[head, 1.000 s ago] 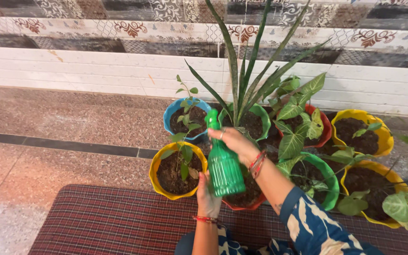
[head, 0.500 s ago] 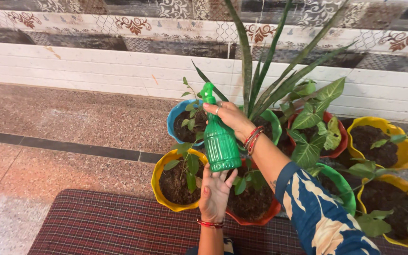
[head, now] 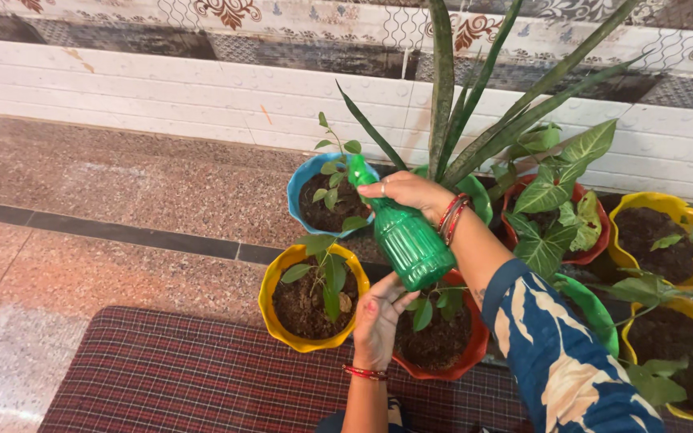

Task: The person uses a green spray bottle to mist several potted plants arranged on a mat. They move the bottle from one pot to the next, spraying the leaves and soil of each plant in sequence.

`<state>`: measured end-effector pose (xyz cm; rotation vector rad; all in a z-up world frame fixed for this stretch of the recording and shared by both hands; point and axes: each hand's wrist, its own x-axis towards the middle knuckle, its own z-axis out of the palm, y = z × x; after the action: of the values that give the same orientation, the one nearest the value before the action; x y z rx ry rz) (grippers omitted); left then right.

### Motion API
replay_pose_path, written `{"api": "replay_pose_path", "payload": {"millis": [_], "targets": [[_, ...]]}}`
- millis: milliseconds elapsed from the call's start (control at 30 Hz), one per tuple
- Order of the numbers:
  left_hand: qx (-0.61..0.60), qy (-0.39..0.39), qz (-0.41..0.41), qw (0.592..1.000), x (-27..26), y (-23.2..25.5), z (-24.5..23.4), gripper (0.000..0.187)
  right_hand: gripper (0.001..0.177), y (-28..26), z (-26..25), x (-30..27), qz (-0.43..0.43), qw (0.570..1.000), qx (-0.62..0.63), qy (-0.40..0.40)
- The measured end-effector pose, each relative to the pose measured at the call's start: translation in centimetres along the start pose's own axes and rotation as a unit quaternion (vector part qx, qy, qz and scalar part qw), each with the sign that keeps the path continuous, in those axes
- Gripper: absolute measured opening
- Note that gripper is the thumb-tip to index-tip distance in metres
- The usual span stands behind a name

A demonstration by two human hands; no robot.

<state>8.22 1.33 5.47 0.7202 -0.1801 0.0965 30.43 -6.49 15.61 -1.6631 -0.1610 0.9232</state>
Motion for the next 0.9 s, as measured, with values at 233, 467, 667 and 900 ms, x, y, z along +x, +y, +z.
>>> {"api": "replay_pose_path", "payload": {"millis": [233, 467, 667, 900], "targets": [[-0.004, 0.035, 0.028, 0.999, -0.1, -1.0, -0.8, 0.082, 0.037, 2.0, -1.2, 1.0, -0.005, 0.996, 0.063, 0.066], [-0.034, 0.115, 0.039, 0.992, -0.4, -3.5, -3.7, 0.069, 0.044, 1.6, 1.0, 1.0, -0.005, 1.0, -0.021, -0.011], [-0.03, 0.069, 0.044, 0.996, 0.0, -1.5, -1.5, 0.077, 0.039, 1.2, 0.3, 0.0, -0.01, 0.989, 0.033, 0.142], [0.04, 0.025, 0.04, 0.998, 0.3, -0.3, 0.6, 0.094, 0.035, 2.2, -1.2, -0.3, -0.072, 0.966, 0.149, 0.199]]}}
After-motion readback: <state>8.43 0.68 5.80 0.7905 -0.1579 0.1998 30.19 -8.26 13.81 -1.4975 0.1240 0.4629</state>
